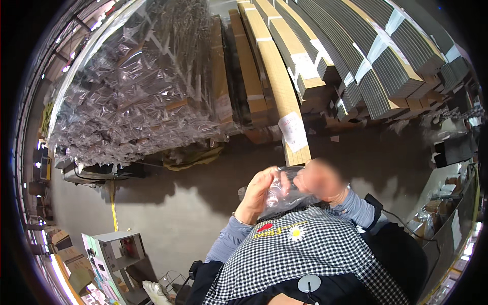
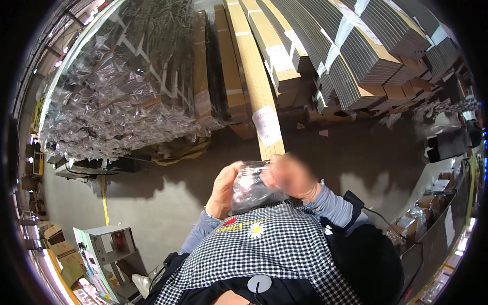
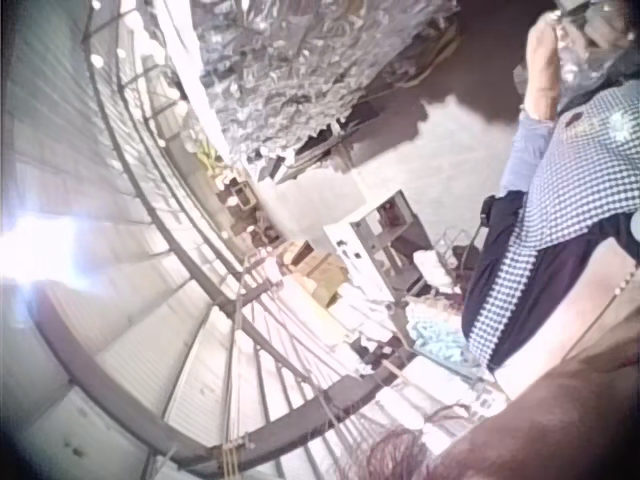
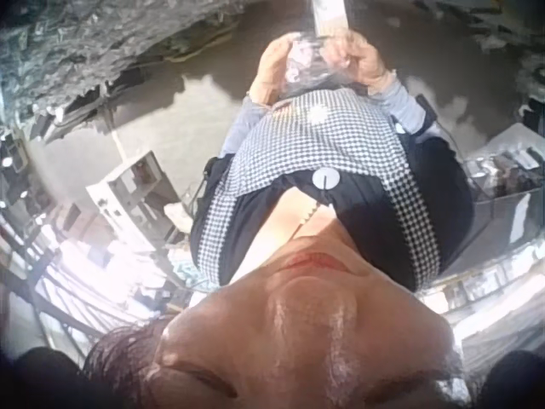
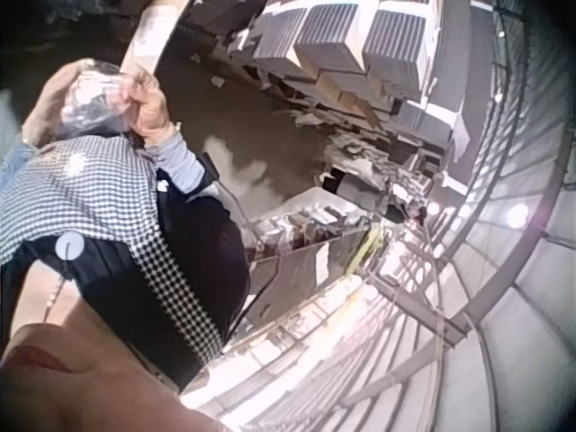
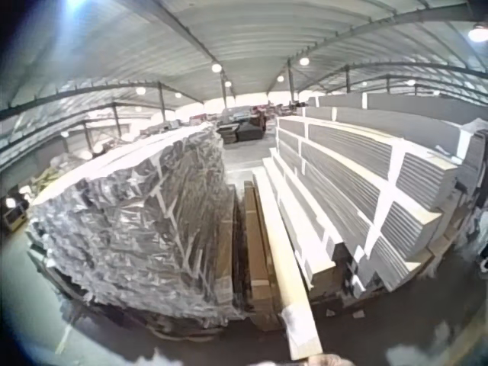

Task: Placing long rectangular boards into plastic sleeves and applying labels to the outside of the bags.

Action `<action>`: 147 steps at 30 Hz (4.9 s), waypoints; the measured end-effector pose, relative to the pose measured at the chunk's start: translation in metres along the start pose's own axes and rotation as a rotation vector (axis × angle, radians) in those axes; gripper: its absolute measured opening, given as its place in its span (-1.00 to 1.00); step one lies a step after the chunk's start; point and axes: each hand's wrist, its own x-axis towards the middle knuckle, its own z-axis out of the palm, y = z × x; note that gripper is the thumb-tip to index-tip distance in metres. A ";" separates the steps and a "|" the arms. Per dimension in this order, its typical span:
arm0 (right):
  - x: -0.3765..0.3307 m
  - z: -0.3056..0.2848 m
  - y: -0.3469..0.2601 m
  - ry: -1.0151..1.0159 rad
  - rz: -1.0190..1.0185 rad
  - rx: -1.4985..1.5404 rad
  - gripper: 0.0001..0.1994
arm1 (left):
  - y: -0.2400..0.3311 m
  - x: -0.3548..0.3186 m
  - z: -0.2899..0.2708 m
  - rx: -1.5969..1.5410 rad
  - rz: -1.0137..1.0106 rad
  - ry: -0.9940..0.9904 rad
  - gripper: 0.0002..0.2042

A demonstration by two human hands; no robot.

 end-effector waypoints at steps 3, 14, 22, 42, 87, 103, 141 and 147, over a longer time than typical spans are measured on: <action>-0.022 -0.014 -0.011 0.128 -0.074 0.002 -0.75 | 0.008 -0.002 -0.032 0.031 -0.055 -0.246 -0.60; -0.038 -0.046 -0.033 0.291 0.330 -1.145 -0.85 | 0.022 0.045 -0.061 1.419 -0.017 -0.415 -0.91; -0.017 -0.083 -0.031 0.276 -0.259 -1.452 -0.95 | 0.019 0.083 -0.044 1.387 0.295 -0.471 -0.90; 0.020 -0.157 0.002 0.662 -0.349 -1.547 -0.81 | 0.002 0.134 -0.067 0.997 0.142 -0.180 -0.96; 0.008 -0.346 0.122 1.249 -0.073 -1.328 -0.85 | -0.129 0.168 -0.145 1.508 -0.086 0.511 -0.66; 0.043 -0.120 0.058 0.736 -0.140 -0.772 -0.81 | -0.061 0.063 -0.100 1.244 0.540 0.413 -0.45; 0.188 0.168 0.008 -0.593 -0.876 -1.369 -0.84 | 0.097 -0.113 -0.049 0.558 0.798 0.338 -0.32; 0.144 0.126 0.094 -0.432 -0.518 -1.582 -0.35 | 0.094 -0.171 -0.100 0.288 0.470 0.211 -0.52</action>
